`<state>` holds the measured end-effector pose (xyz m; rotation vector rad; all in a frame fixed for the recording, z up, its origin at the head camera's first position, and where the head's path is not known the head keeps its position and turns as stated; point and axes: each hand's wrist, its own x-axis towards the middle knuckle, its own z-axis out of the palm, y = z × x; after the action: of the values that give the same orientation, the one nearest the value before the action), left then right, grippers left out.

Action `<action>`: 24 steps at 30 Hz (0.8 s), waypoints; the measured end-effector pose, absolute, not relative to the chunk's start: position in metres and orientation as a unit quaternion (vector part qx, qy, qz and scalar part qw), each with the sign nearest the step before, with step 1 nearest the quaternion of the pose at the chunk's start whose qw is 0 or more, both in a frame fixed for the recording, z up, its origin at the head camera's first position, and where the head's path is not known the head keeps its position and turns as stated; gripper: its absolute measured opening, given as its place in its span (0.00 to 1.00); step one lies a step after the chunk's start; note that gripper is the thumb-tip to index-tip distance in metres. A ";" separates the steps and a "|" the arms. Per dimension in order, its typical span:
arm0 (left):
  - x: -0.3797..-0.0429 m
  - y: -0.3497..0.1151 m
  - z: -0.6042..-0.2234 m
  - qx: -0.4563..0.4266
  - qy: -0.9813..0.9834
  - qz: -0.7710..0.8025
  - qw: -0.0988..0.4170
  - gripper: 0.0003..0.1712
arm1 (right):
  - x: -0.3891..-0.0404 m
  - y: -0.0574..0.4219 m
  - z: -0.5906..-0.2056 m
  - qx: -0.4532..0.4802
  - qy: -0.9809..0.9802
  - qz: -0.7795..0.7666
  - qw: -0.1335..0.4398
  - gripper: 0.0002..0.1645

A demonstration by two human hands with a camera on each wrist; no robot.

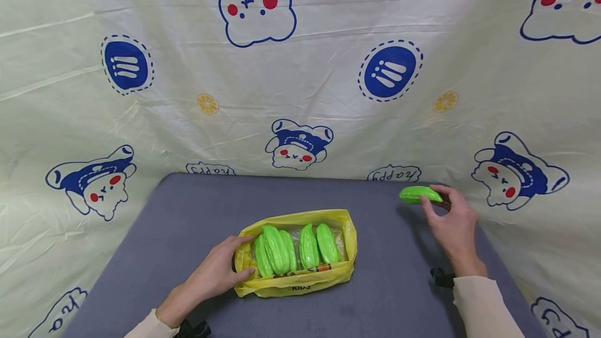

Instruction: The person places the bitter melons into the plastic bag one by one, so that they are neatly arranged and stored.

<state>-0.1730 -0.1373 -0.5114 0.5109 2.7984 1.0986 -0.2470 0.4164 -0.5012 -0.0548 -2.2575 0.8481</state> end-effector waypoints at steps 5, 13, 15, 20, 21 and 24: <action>-0.173 -0.138 -0.512 0.166 0.916 0.362 0.047 0.44 | -0.243 0.405 -0.497 -0.008 -0.876 0.336 0.346 0.26; -0.172 -0.137 -0.513 0.166 0.918 0.359 0.035 0.43 | -0.240 0.390 -0.495 0.029 -0.865 0.357 0.352 0.27; -0.172 -0.137 -0.513 0.167 0.918 0.358 0.029 0.43 | -0.239 0.386 -0.494 0.037 -0.864 0.361 0.349 0.27; -0.172 -0.138 -0.514 0.166 0.918 0.360 0.026 0.43 | -0.232 0.373 -0.491 0.058 -0.864 0.368 0.338 0.31; -0.172 -0.138 -0.514 0.166 0.917 0.361 0.029 0.43 | -0.231 0.370 -0.490 0.061 -0.864 0.370 0.337 0.31; -0.171 -0.138 -0.513 0.163 0.916 0.364 0.037 0.43 | -0.228 0.363 -0.489 0.069 -0.860 0.376 0.337 0.32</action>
<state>-0.1713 -0.1375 -0.5131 0.5018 2.8136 1.1163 -0.2284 0.3631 -0.4889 0.1790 -2.2432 0.9807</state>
